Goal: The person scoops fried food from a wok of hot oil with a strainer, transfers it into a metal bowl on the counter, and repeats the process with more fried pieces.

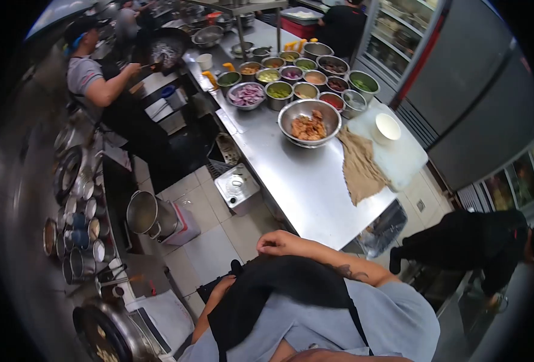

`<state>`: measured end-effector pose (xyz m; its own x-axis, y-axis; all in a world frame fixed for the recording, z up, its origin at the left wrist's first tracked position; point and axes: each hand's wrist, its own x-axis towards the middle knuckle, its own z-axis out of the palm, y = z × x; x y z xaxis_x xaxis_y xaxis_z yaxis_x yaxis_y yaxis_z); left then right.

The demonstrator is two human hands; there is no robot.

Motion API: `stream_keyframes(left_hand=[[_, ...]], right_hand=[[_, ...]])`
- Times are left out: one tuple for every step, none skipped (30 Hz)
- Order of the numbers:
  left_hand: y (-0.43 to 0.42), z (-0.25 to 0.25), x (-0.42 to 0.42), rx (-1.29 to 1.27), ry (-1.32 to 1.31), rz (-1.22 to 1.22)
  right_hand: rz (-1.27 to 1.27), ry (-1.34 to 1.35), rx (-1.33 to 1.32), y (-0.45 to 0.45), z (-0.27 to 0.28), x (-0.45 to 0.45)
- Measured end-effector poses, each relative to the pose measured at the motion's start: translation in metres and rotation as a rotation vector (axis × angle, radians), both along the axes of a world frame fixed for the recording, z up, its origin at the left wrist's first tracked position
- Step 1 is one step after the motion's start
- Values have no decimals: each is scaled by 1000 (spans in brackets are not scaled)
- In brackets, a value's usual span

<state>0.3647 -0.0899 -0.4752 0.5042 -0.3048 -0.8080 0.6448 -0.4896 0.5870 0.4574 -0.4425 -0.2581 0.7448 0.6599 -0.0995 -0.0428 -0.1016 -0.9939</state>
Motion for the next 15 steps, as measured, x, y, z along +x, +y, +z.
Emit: stream_keyframes(left_hand=[[-7, 7, 4, 26, -41, 1], [-13, 14, 9, 63, -101, -5], [-20, 21, 13, 131, -199, -28], [-28, 28, 15, 231, -320, -60], [-32, 36, 13, 335, -459, -105], [-37, 47, 12, 456, -591, -145], [-42, 63, 9, 572, -720, -193], [-49, 87, 9, 585, -756, -152], [-58, 117, 10, 597, -789, -114], [-67, 146, 14, 608, -824, -78], [-73, 171, 18, 602, -792, -40], [-75, 186, 24, 608, -859, -12], [-76, 197, 30, 612, -926, 15], [-77, 203, 37, 616, -993, 43], [-77, 204, 48, 634, -1034, 45]], right_hand=[[-33, 8, -26, -5, 7, -2], [-53, 32, -9, -10, 11, -4], [-74, 54, 6, -15, 13, -6], [-94, 75, 19, -19, 13, -7], [-91, 31, 36, -21, 8, -7], [-69, 35, 34, -22, 8, -8], [-50, 41, 32, -22, 8, -8], [-33, 52, 33, -20, 7, -10], [-14, 79, 45, -17, 0, -10], [-5, 97, 46, -16, 2, -11], [0, 113, 44, -15, 8, -10], [3, 126, 41, -15, 12, -8], [-11, 124, 45, -15, 12, -7], [-24, 122, 49, -17, 12, -5], [-37, 119, 52, -19, 12, -3]])
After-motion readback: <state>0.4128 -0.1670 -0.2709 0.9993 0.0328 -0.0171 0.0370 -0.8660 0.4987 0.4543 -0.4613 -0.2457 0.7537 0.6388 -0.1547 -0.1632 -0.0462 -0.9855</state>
